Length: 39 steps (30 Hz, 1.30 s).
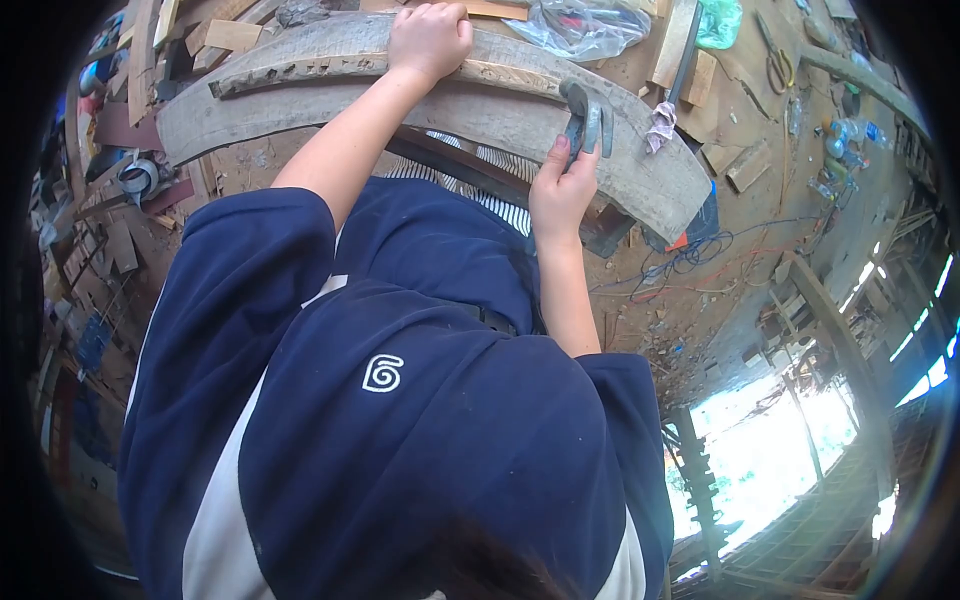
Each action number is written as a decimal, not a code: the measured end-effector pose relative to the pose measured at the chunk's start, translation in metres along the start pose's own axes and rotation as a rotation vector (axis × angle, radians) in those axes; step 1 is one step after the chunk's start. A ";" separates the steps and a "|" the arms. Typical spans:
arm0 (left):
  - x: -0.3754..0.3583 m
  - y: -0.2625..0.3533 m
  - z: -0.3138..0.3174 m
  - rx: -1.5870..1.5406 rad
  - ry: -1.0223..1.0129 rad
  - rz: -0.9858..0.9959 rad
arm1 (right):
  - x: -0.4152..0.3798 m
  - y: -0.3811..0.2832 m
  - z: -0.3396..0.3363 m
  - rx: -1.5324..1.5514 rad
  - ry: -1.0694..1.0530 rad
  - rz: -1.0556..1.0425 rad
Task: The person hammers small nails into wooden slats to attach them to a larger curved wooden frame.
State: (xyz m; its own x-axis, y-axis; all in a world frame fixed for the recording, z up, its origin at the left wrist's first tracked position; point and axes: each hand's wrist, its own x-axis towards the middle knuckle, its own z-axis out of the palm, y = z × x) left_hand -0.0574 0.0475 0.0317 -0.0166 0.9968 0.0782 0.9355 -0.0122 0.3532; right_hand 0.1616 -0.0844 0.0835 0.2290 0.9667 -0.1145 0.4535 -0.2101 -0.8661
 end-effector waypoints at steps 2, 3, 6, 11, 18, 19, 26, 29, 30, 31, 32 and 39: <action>0.000 0.001 -0.001 -0.024 -0.027 -0.008 | 0.001 -0.007 0.001 -0.052 -0.005 -0.050; 0.000 0.002 0.000 -0.026 -0.027 -0.007 | 0.003 -0.014 0.002 -0.102 -0.007 -0.104; 0.000 0.002 0.001 -0.015 -0.051 -0.029 | 0.002 -0.029 0.006 -0.140 -0.076 0.049; 0.001 0.000 0.002 -0.044 -0.046 -0.032 | -0.003 -0.017 0.008 0.005 0.027 0.064; 0.000 -0.001 0.003 -0.017 -0.051 -0.018 | -0.001 -0.021 0.001 -0.040 0.009 0.061; 0.000 -0.001 0.003 -0.018 -0.048 -0.017 | -0.001 -0.023 0.000 -0.017 -0.013 0.037; 0.001 0.001 0.001 0.000 -0.030 -0.018 | -0.005 -0.015 0.010 0.012 0.064 0.093; 0.001 -0.002 0.005 -0.001 -0.036 -0.015 | -0.007 -0.014 0.008 -0.118 0.076 0.144; 0.000 -0.001 0.007 -0.004 -0.039 -0.015 | -0.007 -0.014 0.006 -0.121 0.077 0.146; 0.000 -0.001 0.007 -0.007 -0.025 -0.010 | -0.007 -0.014 0.003 -0.124 0.066 0.095; 0.000 -0.002 0.007 -0.007 -0.009 -0.005 | -0.006 -0.017 0.003 -0.124 0.054 0.043; 0.001 0.000 0.003 -0.038 -0.026 -0.015 | -0.001 -0.031 0.001 -0.148 -0.090 0.108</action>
State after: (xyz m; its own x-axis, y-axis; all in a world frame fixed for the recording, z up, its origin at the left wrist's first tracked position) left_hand -0.0567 0.0492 0.0288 -0.0207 0.9986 0.0485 0.9209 0.0002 0.3897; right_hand 0.1466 -0.0784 0.1095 0.2089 0.9450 -0.2517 0.5539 -0.3264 -0.7659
